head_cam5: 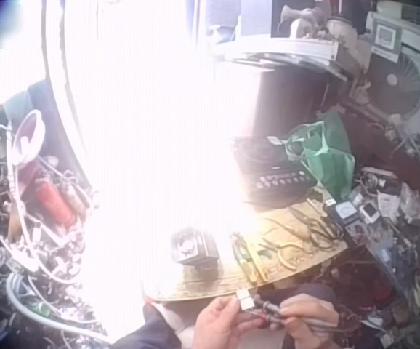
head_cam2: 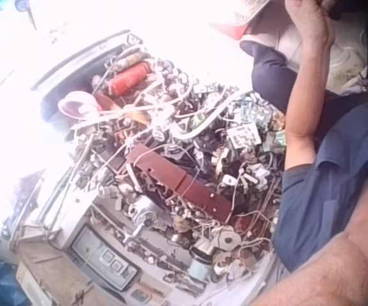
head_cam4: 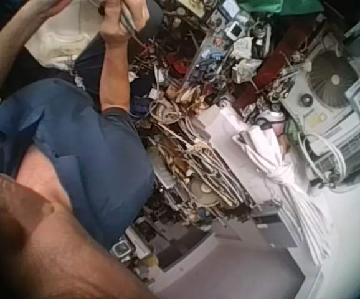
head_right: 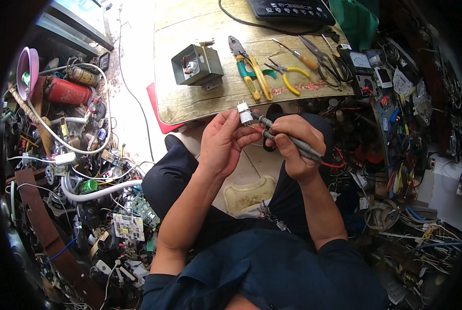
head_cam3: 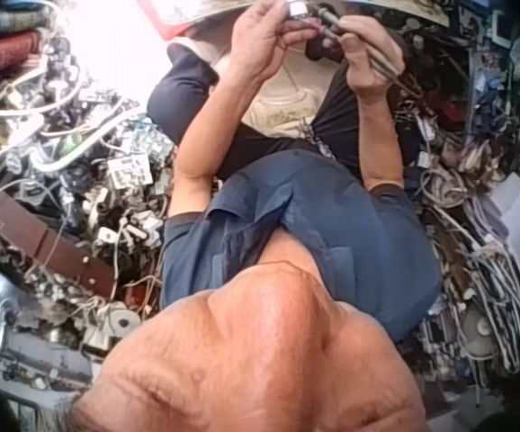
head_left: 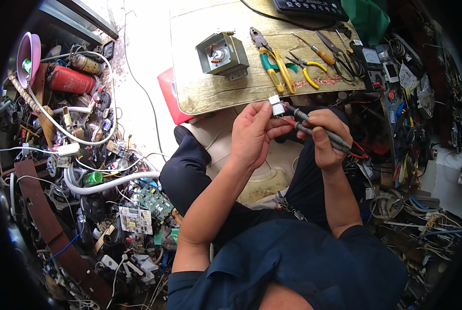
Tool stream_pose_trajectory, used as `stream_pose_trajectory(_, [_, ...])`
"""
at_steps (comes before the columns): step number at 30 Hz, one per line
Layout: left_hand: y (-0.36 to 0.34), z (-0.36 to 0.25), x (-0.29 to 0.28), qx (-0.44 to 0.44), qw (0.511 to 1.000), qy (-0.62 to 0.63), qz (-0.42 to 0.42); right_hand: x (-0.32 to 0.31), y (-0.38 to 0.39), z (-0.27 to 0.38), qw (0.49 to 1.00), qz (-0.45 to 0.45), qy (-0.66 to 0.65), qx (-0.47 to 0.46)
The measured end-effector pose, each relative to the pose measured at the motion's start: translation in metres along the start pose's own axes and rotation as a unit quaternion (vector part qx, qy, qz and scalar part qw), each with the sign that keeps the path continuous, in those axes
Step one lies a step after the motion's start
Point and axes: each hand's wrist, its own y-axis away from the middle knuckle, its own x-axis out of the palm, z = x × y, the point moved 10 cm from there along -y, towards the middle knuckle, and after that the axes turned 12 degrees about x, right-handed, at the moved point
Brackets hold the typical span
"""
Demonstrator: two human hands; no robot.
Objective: The person is repairing a small electronic device, possibly a power adapter, by manipulating internal components with pliers and other tools. They adjust wires and parts inside the device's casing.
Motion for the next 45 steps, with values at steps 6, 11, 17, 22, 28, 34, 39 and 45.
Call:
stream_pose_trajectory(6, [0.003, -0.006, -0.002, 0.008, 1.0, -0.023, -0.003, 0.004, 0.003, -0.005, 1.0, -0.007, -0.016, 0.021])
stream_pose_trajectory(11, [0.005, -0.007, 0.0, 0.003, 0.999, -0.045, -0.027, 0.002, 0.004, -0.007, 0.998, -0.004, 0.052, 0.027])
stream_pose_trajectory(17, [0.001, -0.008, -0.011, 0.028, 0.997, -0.07, -0.011, 0.001, -0.007, 0.009, 0.998, 0.0, 0.061, 0.001])
stream_pose_trajectory(22, [-0.002, -0.004, -0.009, 0.032, 0.997, -0.07, -0.004, -0.006, -0.001, 0.005, 0.999, -0.009, 0.049, -0.016])
stream_pose_trajectory(28, [-0.002, 0.001, -0.014, 0.025, 0.996, -0.087, -0.006, -0.008, 0.005, 0.002, 0.998, -0.015, 0.054, -0.015])
stream_pose_trajectory(34, [-0.004, 0.007, -0.014, 0.022, 0.995, -0.093, -0.005, -0.014, 0.006, 0.004, 0.996, -0.028, 0.072, -0.036])
stream_pose_trajectory(39, [-0.012, 0.007, -0.012, 0.031, 0.995, -0.093, 0.002, -0.04, 0.024, -0.041, 0.944, -0.068, -0.2, 0.256])
stream_pose_trajectory(45, [-0.002, -0.001, -0.007, 0.022, 0.994, -0.102, 0.017, -0.234, -0.012, -0.054, 0.892, -0.262, -0.078, 0.361])
